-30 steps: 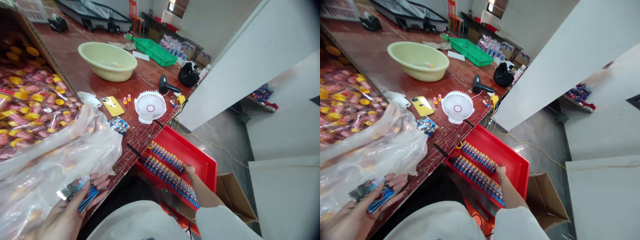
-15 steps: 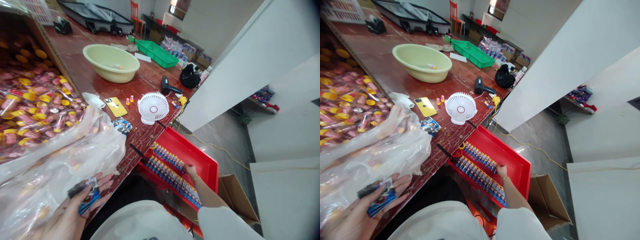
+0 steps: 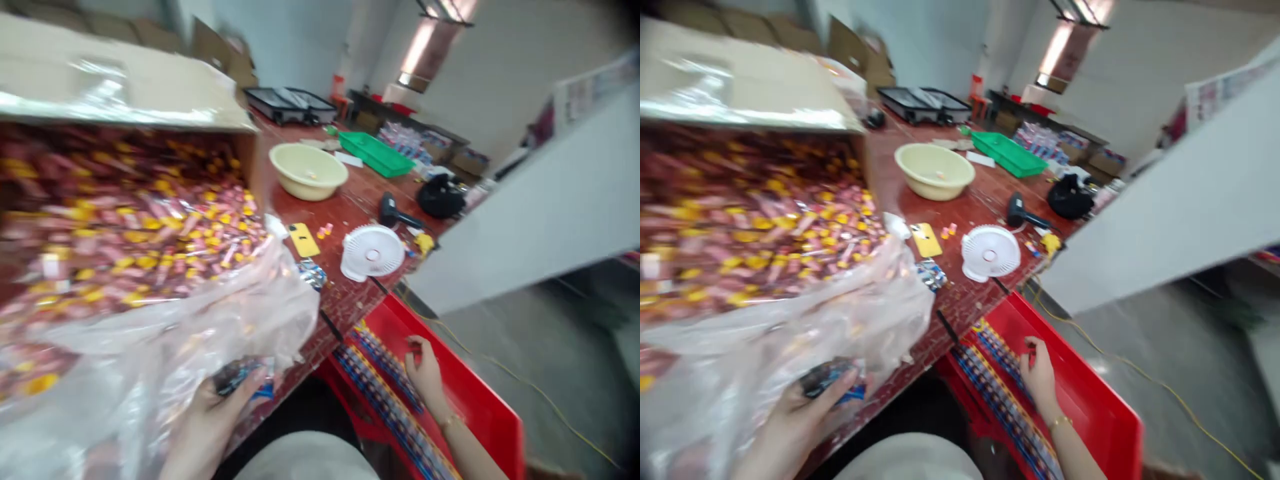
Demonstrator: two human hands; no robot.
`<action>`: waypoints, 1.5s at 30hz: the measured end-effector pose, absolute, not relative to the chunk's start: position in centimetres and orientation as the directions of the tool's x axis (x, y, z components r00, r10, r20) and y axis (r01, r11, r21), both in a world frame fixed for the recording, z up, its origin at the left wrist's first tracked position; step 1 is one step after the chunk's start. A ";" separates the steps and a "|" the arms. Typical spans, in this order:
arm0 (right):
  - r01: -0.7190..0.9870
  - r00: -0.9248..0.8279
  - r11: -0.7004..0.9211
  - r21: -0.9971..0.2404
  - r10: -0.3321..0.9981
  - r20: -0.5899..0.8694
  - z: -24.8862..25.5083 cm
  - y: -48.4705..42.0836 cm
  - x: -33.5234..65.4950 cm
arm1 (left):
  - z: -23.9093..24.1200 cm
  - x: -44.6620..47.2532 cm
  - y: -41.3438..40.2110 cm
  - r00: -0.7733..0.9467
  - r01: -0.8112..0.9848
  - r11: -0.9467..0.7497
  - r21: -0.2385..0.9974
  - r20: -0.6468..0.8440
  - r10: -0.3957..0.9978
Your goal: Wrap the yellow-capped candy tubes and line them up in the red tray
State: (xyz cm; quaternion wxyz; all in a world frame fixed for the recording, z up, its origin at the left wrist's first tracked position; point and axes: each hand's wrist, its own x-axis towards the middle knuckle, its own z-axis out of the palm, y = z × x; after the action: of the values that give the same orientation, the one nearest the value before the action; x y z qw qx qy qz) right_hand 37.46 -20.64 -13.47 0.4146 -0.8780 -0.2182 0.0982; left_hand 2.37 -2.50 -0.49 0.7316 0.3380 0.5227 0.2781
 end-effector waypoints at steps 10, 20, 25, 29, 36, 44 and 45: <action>0.756 -0.121 0.236 -0.610 0.967 0.225 -2.5 12.2 12.2 | 0.3 -3.5 -1.0 0.073 -0.221 0.510 0.831 -0.507 0.859; 0.877 -0.128 0.007 -0.480 0.967 -0.220 -4.4 20.6 7.4 | -0.6 -5.8 -1.0 0.039 -0.255 0.415 0.873 -0.419 0.907; 0.758 -0.211 0.110 -0.643 0.974 -0.082 -3.4 19.3 9.2 | -0.7 -5.5 -0.6 0.035 -0.339 0.430 0.837 -0.446 0.894; 0.547 -0.196 0.232 -0.804 0.970 0.146 -1.0 15.0 10.5 | -0.4 -5.5 -0.5 -0.028 -0.312 0.443 0.840 -0.474 0.880; -0.126 -0.217 0.127 -0.984 0.964 0.153 2.4 5.6 13.5 | -0.4 -4.0 0.1 0.006 -0.347 0.436 0.831 -0.463 0.886; -0.103 -0.222 -0.121 -0.987 0.970 -0.096 0.6 2.3 12.1 | -0.9 -1.9 -0.4 0.107 -0.344 0.469 0.814 -0.462 0.880; -0.087 -0.210 -0.124 -0.989 0.972 -0.103 0.4 2.4 12.0 | -1.0 -2.0 -0.6 0.150 -0.337 0.488 0.805 -0.465 0.872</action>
State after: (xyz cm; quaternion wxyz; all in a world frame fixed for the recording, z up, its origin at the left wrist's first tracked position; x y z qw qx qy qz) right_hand 11.95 2.37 0.40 0.4407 -0.4478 -0.4940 0.6010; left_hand -1.97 -0.60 -0.98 0.7081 0.2716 0.4925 0.4270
